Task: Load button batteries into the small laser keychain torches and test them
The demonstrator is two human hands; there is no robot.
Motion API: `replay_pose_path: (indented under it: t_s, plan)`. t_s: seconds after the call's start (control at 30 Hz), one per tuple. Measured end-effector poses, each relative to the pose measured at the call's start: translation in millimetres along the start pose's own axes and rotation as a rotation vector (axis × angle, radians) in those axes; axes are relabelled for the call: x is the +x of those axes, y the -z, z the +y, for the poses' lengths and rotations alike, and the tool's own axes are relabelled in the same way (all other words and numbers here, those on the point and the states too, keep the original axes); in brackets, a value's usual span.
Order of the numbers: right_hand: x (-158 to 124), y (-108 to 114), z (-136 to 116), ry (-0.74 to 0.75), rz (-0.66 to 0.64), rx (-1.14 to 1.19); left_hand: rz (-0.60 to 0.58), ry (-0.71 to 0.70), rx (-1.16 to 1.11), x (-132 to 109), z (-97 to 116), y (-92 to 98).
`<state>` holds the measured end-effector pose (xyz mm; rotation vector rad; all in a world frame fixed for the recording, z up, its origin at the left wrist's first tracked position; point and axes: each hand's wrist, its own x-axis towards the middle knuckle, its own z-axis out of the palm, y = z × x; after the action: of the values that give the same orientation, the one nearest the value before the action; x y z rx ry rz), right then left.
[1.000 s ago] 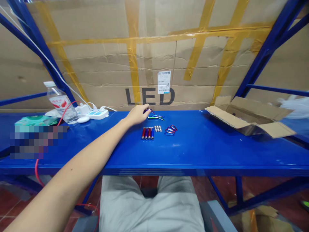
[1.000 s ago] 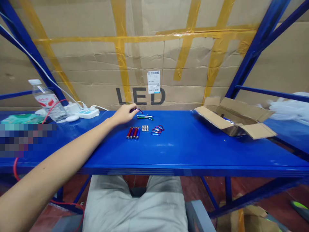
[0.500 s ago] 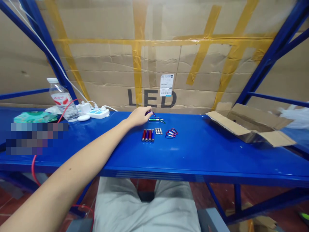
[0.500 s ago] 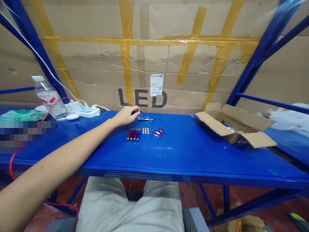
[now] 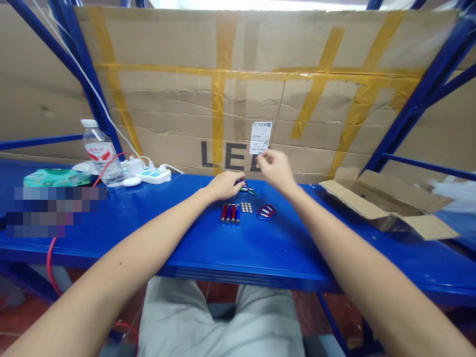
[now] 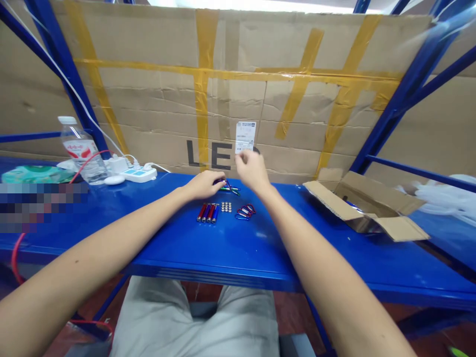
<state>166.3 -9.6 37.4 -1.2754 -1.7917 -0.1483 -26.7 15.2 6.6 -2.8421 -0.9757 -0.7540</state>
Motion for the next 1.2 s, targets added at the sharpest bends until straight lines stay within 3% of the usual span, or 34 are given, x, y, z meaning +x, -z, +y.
replay_pose_path:
  t_s: [0.13, 0.3, 0.43, 0.57, 0.93, 1.2]
  plan:
    - [-18.4, -9.1, 0.1, -0.031, -0.142, -0.197, 0.029, -0.035, 0.026, 2.8, 6.4, -1.5]
    - [-33.9, -6.1, 7.8, 0.048, -0.380, -0.134, 0.019, -0.050, 0.040, 0.3, 8.2, -3.0]
    - [-40.3, -16.7, 13.8, 0.039, -0.384, 0.000, 0.013, -0.064, 0.040, -2.3, 6.8, -5.4]
    - [-39.3, -24.6, 16.6, -0.024, -0.473, 0.122, -0.007, -0.075, 0.045, -3.2, 5.2, -6.3]
    - [-38.6, -15.7, 10.3, -0.016, -0.516, 0.007, -0.056, -0.091, 0.075, -1.5, 0.2, -7.7]
    - [-36.7, -12.4, 10.1, -0.041, -0.446, -0.122, -0.117, -0.105, 0.070, 2.2, -10.9, -13.7]
